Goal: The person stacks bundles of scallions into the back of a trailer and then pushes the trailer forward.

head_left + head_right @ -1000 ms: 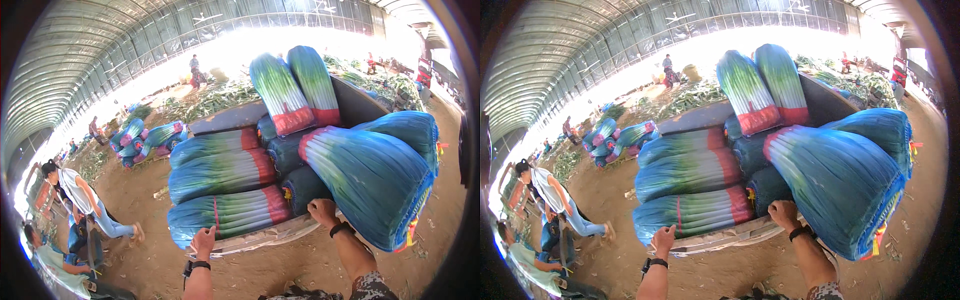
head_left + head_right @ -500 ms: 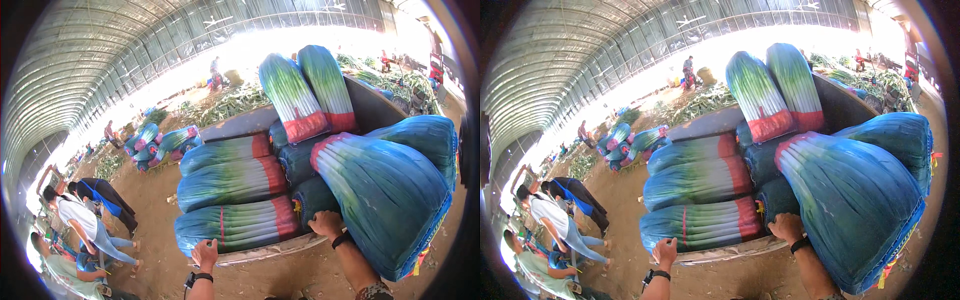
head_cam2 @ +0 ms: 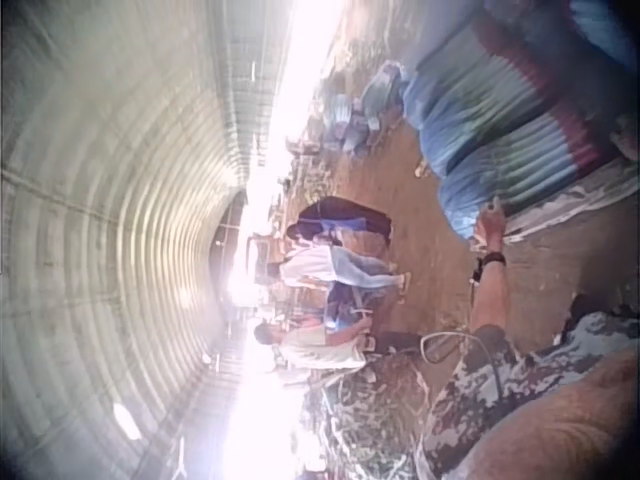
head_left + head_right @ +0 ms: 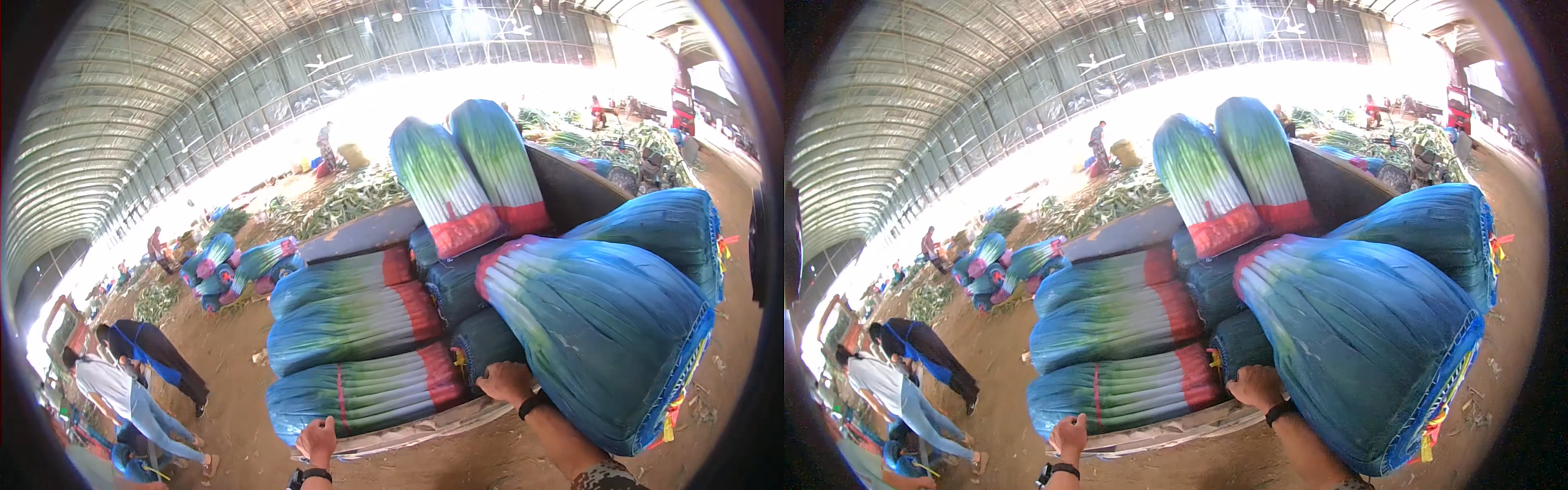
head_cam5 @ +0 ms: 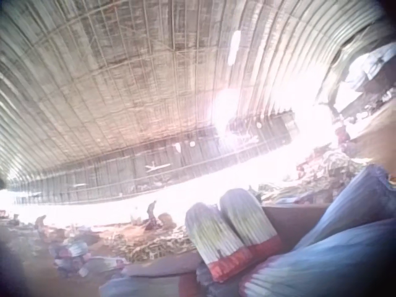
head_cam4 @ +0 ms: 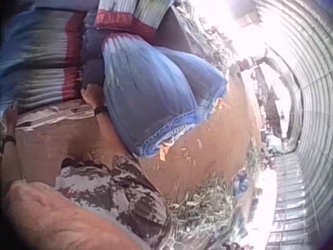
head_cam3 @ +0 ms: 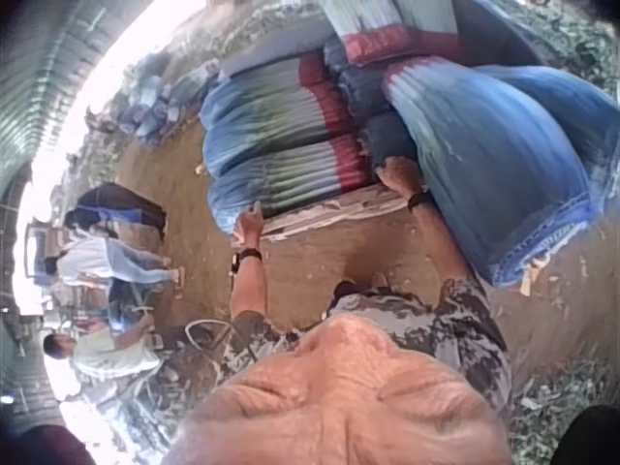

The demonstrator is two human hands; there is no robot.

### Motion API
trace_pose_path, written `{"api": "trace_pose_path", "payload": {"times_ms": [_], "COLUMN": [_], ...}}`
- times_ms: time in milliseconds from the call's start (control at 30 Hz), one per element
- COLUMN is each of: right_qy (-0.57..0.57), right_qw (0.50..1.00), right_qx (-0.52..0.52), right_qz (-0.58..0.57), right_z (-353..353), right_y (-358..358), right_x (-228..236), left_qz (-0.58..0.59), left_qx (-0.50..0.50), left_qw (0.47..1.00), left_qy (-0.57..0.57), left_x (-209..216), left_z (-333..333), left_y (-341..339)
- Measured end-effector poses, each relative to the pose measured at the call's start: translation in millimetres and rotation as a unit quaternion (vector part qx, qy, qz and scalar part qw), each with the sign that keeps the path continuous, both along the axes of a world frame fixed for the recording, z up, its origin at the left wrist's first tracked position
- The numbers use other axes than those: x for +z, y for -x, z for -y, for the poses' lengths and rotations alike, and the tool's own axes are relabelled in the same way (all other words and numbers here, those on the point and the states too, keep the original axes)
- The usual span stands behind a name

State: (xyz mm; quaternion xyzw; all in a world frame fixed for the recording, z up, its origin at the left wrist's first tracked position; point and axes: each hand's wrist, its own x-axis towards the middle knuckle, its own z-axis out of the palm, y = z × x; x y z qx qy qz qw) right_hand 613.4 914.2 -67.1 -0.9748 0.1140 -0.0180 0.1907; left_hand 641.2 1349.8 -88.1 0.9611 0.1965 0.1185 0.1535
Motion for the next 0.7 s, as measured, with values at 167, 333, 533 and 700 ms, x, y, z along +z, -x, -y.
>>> {"api": "trace_pose_path", "payload": {"times_ms": [167,333,533,700], "right_qy": [-0.007,-0.016,-0.009,0.002], "right_qw": [1.000,1.000,1.000,1.000], "right_qx": [-0.005,0.004,-0.018,-0.025], "right_qz": [0.007,0.006,-0.013,-0.005], "right_z": [6.1,5.0,2.1,3.5], "right_y": [1.9,1.8,1.9,1.9], "right_x": [-4.1,-2.1,-0.3,2.0], "left_qz": [0.012,0.023,0.047,0.032], "left_qx": [-0.009,-0.009,-0.003,-0.024], "left_qw": [1.000,1.000,0.999,0.999], "left_qy": [-0.010,-0.009,-0.012,-0.012], "left_x": [-5.9,-10.5,-20.2,-16.8], "left_z": [2.2,-1.9,-7.7,-5.6], "left_y": [-4.0,-3.5,-5.9,-6.8]}}
